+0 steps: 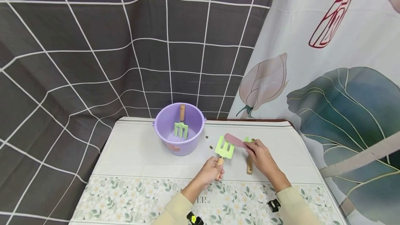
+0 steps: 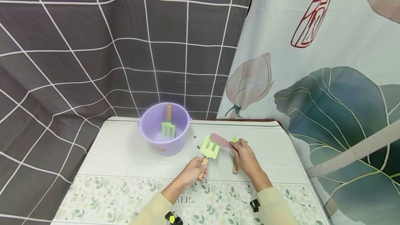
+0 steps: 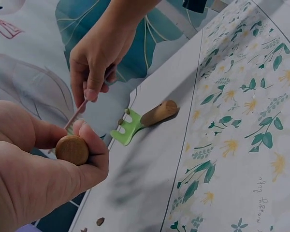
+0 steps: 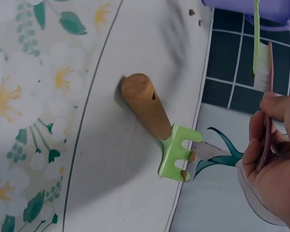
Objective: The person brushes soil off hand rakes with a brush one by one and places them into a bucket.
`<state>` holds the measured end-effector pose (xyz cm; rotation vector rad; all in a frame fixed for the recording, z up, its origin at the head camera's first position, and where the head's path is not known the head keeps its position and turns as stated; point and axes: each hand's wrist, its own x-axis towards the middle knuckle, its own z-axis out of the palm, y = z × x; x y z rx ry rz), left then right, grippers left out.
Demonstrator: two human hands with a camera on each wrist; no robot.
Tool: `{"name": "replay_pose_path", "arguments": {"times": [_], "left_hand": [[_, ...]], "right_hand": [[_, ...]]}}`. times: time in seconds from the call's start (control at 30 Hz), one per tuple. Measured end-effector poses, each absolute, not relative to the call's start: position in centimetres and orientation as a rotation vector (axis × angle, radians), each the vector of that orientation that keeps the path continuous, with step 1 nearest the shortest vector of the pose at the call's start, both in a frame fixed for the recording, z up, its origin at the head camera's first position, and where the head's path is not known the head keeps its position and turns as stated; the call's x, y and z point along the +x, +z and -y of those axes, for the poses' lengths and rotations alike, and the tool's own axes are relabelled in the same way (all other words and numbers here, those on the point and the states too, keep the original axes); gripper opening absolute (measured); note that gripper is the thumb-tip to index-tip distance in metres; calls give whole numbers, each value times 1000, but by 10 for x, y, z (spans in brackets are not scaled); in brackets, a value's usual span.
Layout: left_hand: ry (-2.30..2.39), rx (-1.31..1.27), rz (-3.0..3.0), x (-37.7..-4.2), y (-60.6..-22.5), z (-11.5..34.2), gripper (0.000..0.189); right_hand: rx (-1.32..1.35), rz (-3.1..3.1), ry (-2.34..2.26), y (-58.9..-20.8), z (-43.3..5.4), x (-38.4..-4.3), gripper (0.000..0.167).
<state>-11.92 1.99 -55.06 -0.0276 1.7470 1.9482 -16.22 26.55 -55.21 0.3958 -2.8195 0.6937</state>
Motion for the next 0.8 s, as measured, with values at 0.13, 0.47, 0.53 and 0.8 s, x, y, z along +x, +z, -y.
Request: {"name": "replay_pose_path", "arguments": {"times": [0.13, 0.47, 0.53, 0.8], "left_hand": [[1953, -22, -1748, -118, -551, -20, 28], [1956, -20, -1736, -118, -550, -20, 27], [1957, -18, -1735, -118, -550, -20, 27], [1974, -22, -1739, -121, -552, -19, 32]], "right_hand": [[358, 2812, 706, -552, -265, -166, 30], [205, 2823, 761, -547, -265, -172, 32], [207, 2814, 768, -545, -265, -170, 32], [450, 2816, 781, -544, -260, -148, 30]]}}
